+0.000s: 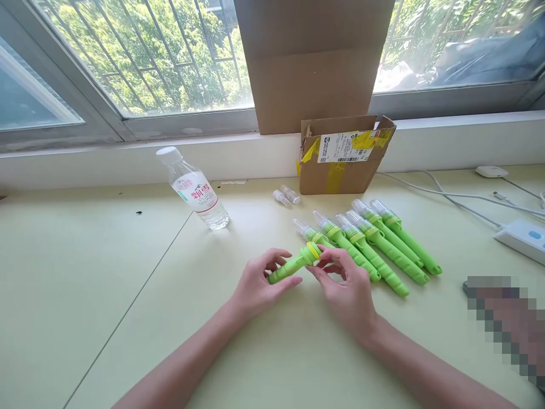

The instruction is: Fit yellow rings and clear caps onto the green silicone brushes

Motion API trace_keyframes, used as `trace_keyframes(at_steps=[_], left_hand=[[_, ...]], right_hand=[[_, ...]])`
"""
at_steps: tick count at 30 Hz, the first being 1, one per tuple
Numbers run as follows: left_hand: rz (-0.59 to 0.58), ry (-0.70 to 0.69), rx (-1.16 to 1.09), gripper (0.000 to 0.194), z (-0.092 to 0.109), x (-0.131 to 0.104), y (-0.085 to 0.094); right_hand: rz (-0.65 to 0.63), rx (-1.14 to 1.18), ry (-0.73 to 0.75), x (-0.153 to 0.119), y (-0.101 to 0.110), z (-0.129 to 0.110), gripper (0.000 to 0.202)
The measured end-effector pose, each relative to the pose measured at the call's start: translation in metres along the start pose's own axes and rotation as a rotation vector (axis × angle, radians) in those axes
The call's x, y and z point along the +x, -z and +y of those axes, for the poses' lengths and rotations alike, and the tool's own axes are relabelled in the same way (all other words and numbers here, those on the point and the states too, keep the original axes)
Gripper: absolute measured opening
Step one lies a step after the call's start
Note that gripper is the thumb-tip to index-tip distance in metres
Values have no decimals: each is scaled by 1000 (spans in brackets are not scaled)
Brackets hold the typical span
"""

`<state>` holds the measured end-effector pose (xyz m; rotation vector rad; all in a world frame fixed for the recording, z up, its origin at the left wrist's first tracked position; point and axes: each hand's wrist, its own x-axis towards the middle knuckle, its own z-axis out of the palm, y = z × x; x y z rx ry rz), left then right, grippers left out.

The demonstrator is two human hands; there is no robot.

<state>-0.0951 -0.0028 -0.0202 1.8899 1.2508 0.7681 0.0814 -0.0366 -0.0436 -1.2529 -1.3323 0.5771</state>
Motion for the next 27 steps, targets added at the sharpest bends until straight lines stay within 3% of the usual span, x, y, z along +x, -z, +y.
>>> trace_keyframes(at_steps=[3,6,12,21,27], left_hand=[[140,-211,254,27,-8,-4,-7],[197,-257,361,16,-13,-7,-11],[157,-161,190,19,-7,-7,-9],[-62,133,-223,29,-1,2,3],[-110,219,-299,30,0,4,6]], right_hand=[[22,6,-66,1,0,-1,15],[28,30,-90,1,1,-1,16],[-30,79,-150,2,2,3,19],[-114,92,-189,2,2,6,23],[-95,104,-177,2,2,6,19]])
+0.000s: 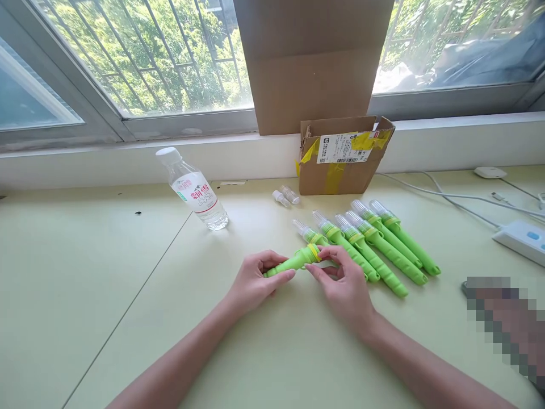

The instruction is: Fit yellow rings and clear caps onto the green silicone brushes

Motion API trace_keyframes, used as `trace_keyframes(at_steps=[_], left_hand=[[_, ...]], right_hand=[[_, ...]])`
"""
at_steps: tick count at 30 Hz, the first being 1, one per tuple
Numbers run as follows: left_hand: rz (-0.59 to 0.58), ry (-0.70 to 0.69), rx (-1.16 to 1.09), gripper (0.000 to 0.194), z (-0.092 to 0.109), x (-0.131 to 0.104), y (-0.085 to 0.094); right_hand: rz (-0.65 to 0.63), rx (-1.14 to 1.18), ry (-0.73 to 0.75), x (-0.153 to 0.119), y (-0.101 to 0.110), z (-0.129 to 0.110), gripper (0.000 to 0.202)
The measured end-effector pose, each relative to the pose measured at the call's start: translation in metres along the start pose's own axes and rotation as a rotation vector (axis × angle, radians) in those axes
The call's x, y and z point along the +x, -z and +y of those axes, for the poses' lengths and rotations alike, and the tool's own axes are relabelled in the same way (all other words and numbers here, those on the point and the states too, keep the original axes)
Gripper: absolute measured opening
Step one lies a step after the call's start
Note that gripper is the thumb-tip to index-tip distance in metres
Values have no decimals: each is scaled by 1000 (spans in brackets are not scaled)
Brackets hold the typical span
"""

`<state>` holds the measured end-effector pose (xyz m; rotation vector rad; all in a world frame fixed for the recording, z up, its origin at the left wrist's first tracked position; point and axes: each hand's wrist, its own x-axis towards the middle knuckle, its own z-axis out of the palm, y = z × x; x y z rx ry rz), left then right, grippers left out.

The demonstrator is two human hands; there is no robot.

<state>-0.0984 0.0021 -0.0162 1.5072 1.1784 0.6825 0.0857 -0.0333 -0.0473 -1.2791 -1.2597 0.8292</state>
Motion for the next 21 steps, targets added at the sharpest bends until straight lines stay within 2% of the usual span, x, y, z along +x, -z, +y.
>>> trace_keyframes(at_steps=[7,10,12,15,17,19,21], left_hand=[[-26,32,-37,29,2,1,1],[-23,-7,13,28,1,0,-1],[50,-133,113,27,-3,0,-3],[256,-487,397,29,-15,2,-4],[353,-711,575,26,-22,3,-5],[401,-840,667,23,-28,4,-4],[427,-879,691,24,-30,4,-5]], right_hand=[[2,-27,33,0,-1,-3,20],[12,-44,46,-2,-1,-3,19],[41,-51,68,-3,-1,-3,17],[85,-64,99,-5,-2,-4,15],[101,-70,97,-5,-3,-5,15],[102,-70,83,-4,-3,-6,16],[86,-58,73,-3,-2,-6,16]])
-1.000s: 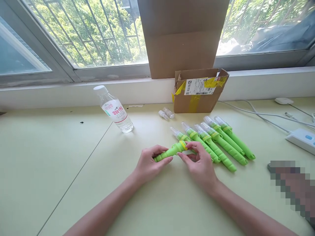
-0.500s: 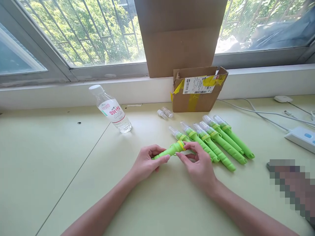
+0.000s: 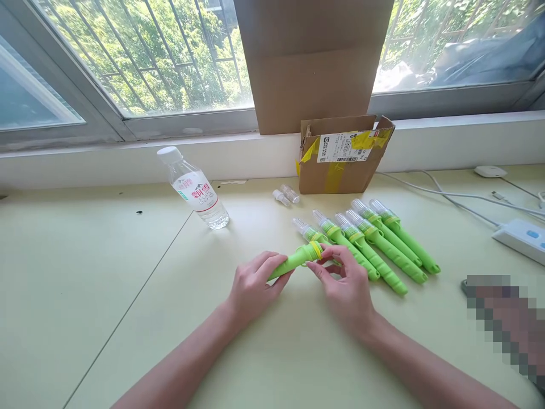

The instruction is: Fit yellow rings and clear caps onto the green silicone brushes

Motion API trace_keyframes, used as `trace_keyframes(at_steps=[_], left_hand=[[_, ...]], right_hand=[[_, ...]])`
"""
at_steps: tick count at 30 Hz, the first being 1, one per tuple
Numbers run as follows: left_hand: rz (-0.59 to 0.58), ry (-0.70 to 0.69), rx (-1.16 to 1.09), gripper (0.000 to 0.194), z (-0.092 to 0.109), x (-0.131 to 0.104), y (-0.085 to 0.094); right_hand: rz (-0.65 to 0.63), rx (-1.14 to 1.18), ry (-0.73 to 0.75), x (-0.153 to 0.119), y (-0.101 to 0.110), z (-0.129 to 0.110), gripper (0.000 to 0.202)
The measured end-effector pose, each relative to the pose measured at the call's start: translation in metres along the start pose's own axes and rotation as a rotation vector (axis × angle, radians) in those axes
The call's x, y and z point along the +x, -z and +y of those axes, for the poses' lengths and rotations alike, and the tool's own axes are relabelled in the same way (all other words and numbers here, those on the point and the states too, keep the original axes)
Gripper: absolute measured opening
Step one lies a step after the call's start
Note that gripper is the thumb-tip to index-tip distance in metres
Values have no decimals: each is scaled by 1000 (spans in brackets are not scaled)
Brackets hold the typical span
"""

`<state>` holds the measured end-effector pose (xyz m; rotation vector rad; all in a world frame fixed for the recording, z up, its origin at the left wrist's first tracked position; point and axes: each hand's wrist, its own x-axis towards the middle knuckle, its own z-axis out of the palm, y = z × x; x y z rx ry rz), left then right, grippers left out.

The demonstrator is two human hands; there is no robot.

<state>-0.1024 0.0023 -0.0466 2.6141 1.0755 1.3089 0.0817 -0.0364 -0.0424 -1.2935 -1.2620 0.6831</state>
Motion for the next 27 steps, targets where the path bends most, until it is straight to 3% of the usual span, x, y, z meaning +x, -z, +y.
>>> trace_keyframes(at_steps=[3,10,18,27], left_hand=[[-2,34,-15,24,3,1,1],[-52,257,-145,13,9,8,6],[-261,581,-380,19,11,15,12],[-321,760,-542,25,9,18,15]], right_hand=[[-35,17,-11,2,1,1,19],[-136,0,-40,2,4,4,23],[-130,-18,-33,3,4,5,16],[-121,1,-65,2,3,6,16]])
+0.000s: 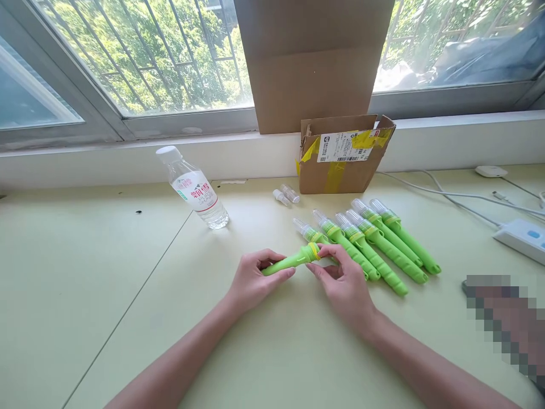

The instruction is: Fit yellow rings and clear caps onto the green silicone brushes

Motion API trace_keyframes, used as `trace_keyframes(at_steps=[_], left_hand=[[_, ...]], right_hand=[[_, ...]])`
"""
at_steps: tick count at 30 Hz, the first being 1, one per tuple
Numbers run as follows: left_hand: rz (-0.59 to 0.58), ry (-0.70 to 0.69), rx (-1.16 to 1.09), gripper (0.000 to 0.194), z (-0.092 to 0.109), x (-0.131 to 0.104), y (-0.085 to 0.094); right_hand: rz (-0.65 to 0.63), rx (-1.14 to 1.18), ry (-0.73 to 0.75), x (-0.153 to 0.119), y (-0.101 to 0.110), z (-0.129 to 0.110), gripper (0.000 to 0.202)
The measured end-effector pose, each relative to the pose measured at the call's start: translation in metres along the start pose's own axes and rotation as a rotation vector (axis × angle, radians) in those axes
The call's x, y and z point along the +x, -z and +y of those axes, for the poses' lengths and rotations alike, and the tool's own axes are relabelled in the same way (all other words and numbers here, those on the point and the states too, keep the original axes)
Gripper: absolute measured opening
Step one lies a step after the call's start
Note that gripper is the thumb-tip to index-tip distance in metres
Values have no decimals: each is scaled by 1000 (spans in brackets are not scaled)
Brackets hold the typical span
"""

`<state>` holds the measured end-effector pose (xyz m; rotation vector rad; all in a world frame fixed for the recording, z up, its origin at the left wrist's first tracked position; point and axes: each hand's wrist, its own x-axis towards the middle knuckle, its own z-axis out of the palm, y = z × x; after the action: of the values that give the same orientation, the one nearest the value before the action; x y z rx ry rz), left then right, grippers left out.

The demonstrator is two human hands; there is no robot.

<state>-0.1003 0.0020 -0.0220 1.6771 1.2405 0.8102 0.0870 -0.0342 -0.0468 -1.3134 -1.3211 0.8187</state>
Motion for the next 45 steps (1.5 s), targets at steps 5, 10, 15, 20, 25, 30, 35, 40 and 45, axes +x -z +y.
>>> trace_keyframes(at_steps=[5,10,15,20,25,30,35,40,45], left_hand=[[-12,39,-40,26,1,1,1],[-40,78,-109,26,0,2,1],[-43,125,-135,26,4,3,2],[-74,152,-151,25,9,2,2],[-127,136,-115,27,9,0,1],[-26,-29,34,26,6,-2,-4],[124,-176,163,21,2,-3,-9],[103,-166,119,18,4,-5,-11],[67,-113,103,19,7,-5,-10]], right_hand=[[14,10,19,0,0,-1,15],[23,23,22,1,0,-2,15],[33,21,24,1,-1,-3,15],[29,22,22,1,0,-4,18],[47,5,52,0,-1,-3,18],[80,-2,78,-2,-2,-3,15],[94,6,112,-4,-3,-5,12],[97,-18,97,-3,-1,-4,14],[75,-48,79,1,-1,-4,16]])
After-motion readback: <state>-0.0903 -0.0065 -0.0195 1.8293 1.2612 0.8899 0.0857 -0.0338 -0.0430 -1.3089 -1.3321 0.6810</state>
